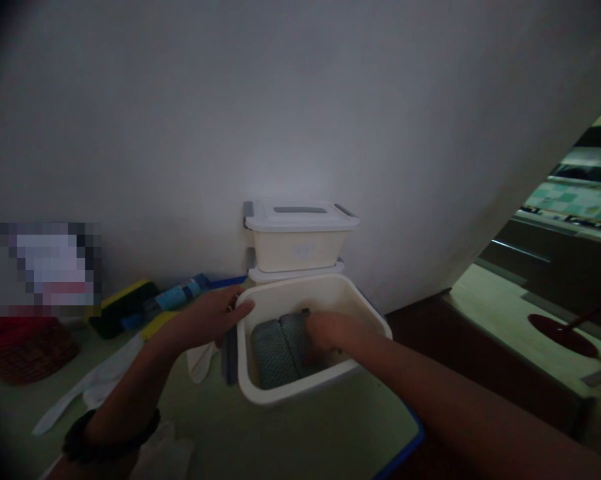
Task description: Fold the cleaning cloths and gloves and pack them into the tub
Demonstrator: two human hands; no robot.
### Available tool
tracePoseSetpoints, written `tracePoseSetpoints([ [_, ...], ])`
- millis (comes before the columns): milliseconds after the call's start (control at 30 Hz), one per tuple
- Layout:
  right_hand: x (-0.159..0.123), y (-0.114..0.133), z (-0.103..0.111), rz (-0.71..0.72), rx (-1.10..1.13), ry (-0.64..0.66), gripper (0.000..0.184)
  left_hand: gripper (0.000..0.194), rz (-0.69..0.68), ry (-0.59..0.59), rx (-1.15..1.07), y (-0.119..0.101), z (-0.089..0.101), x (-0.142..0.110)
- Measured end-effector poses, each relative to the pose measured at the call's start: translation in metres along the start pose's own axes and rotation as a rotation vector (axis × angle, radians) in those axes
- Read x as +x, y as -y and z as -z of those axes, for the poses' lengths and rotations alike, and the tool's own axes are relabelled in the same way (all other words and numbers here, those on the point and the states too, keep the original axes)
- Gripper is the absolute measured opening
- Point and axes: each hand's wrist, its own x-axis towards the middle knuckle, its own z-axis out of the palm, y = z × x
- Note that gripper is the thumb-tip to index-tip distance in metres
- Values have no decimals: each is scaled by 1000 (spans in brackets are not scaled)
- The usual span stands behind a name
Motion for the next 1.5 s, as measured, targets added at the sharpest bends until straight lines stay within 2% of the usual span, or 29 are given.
tracePoseSetpoints([
  [33,0,-3,-2,-19,-6,19,26,31,-25,3,-3,0,1,-1],
  [100,0,-9,-4,-31,-12,51,34,27,-67,-67,41,-2,1,-2],
  [233,0,-13,-5,9,-27,84,43,29,-84,-141,124,-9,-1,-2],
  [433,6,-7,-7,78,-92,74,45,33,-44,-140,137,-12,-2,-2],
  [667,0,-4,3,8,-196,9,39,33,-19,-111,156,-4,-6,5],
  [800,-4,6,12,120,-218,-114,35,33,-8,-100,208,-2,-9,9],
  [900,-3,15,12,204,-209,-138,31,32,2,-102,222,-2,-9,10],
  [1000,-1,19,9,228,-199,-153,27,32,-9,-102,220,-2,-9,10],
  [1133,1,16,5,243,-176,-203,41,33,-9,-96,231,-2,-9,10],
  [1300,4,12,7,263,-164,-181,35,36,-14,-84,230,-3,-9,10],
  [1500,1,23,9,231,-162,-185,55,32,0,-86,191,-1,-10,12],
])
